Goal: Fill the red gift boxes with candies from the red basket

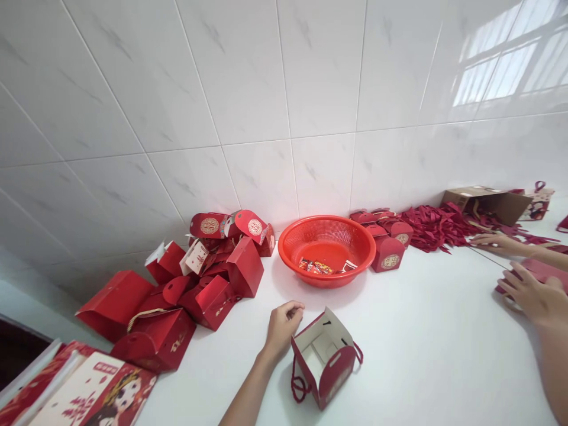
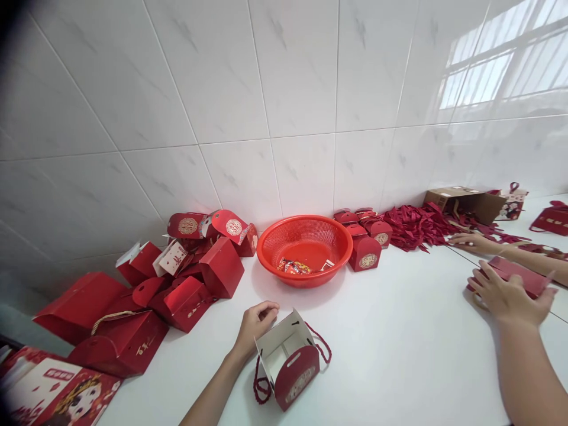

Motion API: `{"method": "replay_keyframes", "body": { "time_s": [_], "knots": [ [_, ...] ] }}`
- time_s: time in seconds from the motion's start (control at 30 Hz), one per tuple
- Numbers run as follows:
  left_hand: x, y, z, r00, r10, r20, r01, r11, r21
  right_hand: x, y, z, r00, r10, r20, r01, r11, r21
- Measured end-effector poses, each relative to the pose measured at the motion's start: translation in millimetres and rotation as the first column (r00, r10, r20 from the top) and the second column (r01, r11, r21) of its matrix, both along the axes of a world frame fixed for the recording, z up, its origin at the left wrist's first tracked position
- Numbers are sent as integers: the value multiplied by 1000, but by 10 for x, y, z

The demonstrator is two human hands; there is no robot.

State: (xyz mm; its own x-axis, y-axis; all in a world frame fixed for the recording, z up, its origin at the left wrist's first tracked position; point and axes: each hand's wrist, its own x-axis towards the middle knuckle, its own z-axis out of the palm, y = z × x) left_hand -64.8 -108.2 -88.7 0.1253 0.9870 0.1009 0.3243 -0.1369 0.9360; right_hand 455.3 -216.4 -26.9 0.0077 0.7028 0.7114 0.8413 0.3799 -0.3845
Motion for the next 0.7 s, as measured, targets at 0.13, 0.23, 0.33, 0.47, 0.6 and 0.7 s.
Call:
{"method": "replay_keyframes", "body": {
  "time_s": [0.13,0.23,0.33,0.47,0.6,0.7],
  "knots": [
    [9,-8,134,986,8,164,3,997,-71,-1173,-227,448,961,148,-232,-195,962,-194],
    [-13,-12,355,962,-28,271,44,998,-53,-2202,-176,668,909,310,-277,-408,795,-449],
    [-68,-56,653,945,-138,298,136,990,28,-2767,90,803,813,391,-433,-574,668,-474],
    [-163,-223,1081,909,-386,160,377,922,84,-2866,516,951,622,405,-671,-726,620,-299],
    [-214,-398,1353,832,-536,-144,539,842,-22,-2869,807,1081,562,430,-707,-754,618,-224],
    [-224,-432,1399,797,-541,-269,578,812,77,-2923,953,1133,512,448,-733,-759,636,-141]
  ]
}}
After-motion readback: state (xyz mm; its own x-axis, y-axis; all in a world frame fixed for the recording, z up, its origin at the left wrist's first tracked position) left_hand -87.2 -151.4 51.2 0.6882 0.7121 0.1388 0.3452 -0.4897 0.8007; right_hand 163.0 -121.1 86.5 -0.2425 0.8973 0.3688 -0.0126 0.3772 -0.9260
